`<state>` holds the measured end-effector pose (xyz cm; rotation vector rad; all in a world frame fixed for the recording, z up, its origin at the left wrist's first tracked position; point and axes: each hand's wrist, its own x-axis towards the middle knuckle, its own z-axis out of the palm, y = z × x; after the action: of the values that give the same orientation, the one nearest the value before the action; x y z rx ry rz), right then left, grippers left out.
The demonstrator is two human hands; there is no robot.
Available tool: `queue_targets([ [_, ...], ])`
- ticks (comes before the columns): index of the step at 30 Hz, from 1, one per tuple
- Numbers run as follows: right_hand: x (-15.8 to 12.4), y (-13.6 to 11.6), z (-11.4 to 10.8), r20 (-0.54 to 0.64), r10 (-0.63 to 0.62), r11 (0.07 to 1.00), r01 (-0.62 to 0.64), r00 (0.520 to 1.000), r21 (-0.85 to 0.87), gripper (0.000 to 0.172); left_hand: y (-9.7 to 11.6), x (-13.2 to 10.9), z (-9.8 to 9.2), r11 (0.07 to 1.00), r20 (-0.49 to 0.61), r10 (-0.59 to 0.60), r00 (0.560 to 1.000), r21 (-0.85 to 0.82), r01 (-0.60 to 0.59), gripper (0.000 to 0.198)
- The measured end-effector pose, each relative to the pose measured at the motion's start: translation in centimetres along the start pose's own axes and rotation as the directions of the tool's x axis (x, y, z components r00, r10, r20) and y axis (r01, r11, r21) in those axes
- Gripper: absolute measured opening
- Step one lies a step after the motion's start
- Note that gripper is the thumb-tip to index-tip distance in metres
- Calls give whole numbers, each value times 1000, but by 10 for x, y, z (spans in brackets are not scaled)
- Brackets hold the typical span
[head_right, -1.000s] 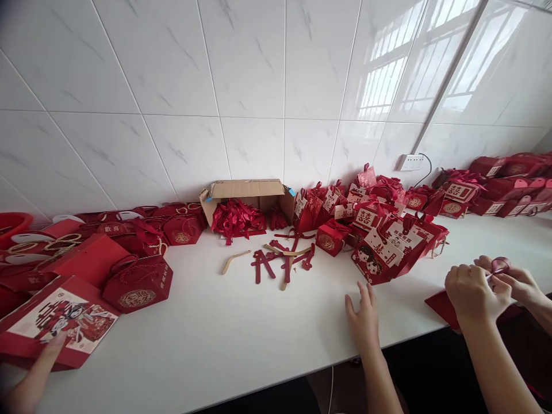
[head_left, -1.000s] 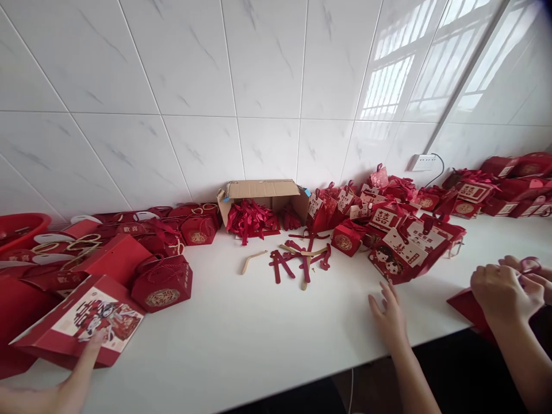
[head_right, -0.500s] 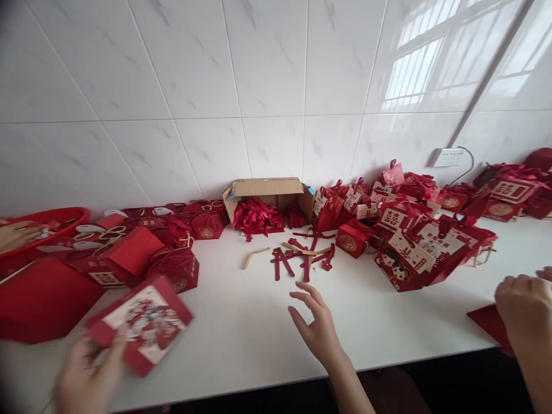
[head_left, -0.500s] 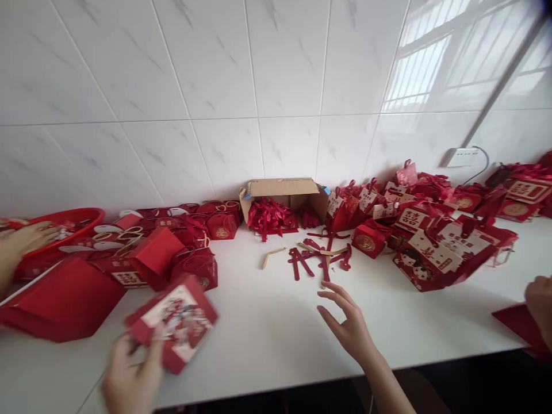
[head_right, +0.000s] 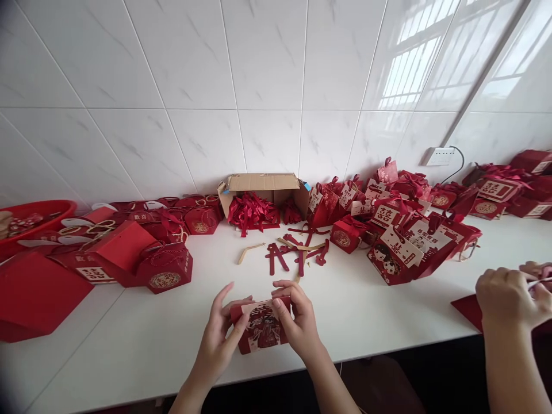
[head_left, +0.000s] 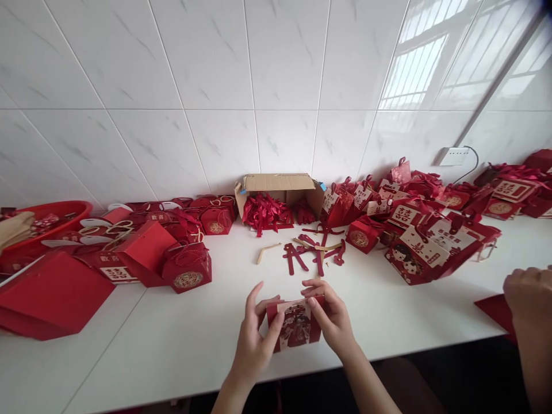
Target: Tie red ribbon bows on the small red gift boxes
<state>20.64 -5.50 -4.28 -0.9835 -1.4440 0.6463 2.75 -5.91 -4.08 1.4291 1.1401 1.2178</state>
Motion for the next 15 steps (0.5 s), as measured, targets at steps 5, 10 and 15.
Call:
queue_targets([
  [5,-4,-1,4,65,62,997,-65,996,33,27,6,9,-2,978,58,191,980,76,-195,34],
  [10,22,38,-25,-5,238,938,-231,971,-258,67,2,9,2,991,10,131,991,20,-131,14],
  [15,81,90,-77,-143,349,796,-374,926,-477,28,1,5,3,985,-22,162,987,60,-160,13],
])
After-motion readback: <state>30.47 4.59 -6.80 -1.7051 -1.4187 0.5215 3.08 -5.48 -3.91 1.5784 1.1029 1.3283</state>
